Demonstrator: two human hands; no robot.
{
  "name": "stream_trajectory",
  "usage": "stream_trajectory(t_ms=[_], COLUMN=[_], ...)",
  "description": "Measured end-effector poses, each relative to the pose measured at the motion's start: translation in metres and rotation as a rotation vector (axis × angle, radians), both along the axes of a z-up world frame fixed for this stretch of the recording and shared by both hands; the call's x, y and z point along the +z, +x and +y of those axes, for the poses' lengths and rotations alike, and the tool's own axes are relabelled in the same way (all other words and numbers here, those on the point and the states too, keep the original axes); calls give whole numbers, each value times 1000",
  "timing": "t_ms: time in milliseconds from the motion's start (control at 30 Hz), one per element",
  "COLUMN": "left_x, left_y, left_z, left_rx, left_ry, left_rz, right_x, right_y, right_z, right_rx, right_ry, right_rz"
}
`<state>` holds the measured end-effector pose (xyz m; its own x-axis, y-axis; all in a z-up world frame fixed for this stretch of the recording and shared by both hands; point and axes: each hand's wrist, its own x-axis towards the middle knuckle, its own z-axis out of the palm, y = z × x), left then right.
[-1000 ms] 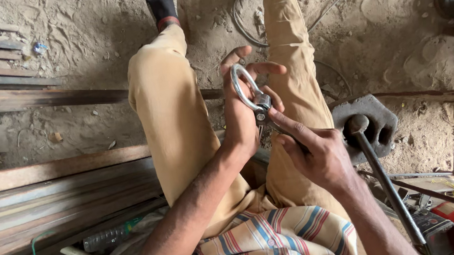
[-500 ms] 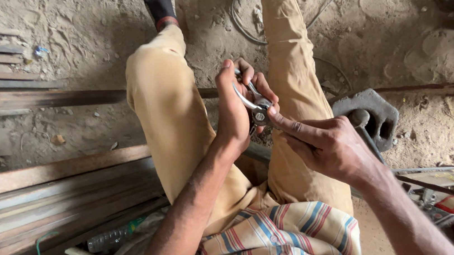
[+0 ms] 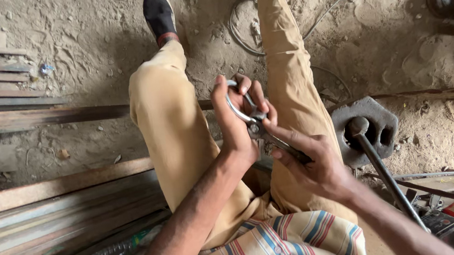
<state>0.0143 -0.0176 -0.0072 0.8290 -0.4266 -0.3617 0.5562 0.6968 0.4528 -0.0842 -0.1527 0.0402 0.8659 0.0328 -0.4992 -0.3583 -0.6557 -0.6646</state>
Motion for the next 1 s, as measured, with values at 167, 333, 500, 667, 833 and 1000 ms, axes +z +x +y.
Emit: stream_trajectory(t_ms=[167, 333, 500, 667, 833, 1000], left_x=[-1, 10, 14, 11, 10, 23], left_y=[-12, -2, -3, -1, -2, -5], left_z=[-10, -6, -4, -1, -5, 1], left_rx=[-102, -341, -275, -311, -513, -726], left_ry=[47, 84, 361, 347, 267, 252], left_rz=[-89, -1, -263, -115, -13, -148], right_x=[2, 10, 29, 40, 29, 25], right_y=[-3, -12, -16, 3, 18, 32], right_z=[0, -25, -57, -67, -73, -86], right_rx=[-253, -521, -168, 84, 257, 436], right_ry=[389, 730, 396, 302, 396, 344], right_rz=[-464, -467, -323, -260, -250, -151])
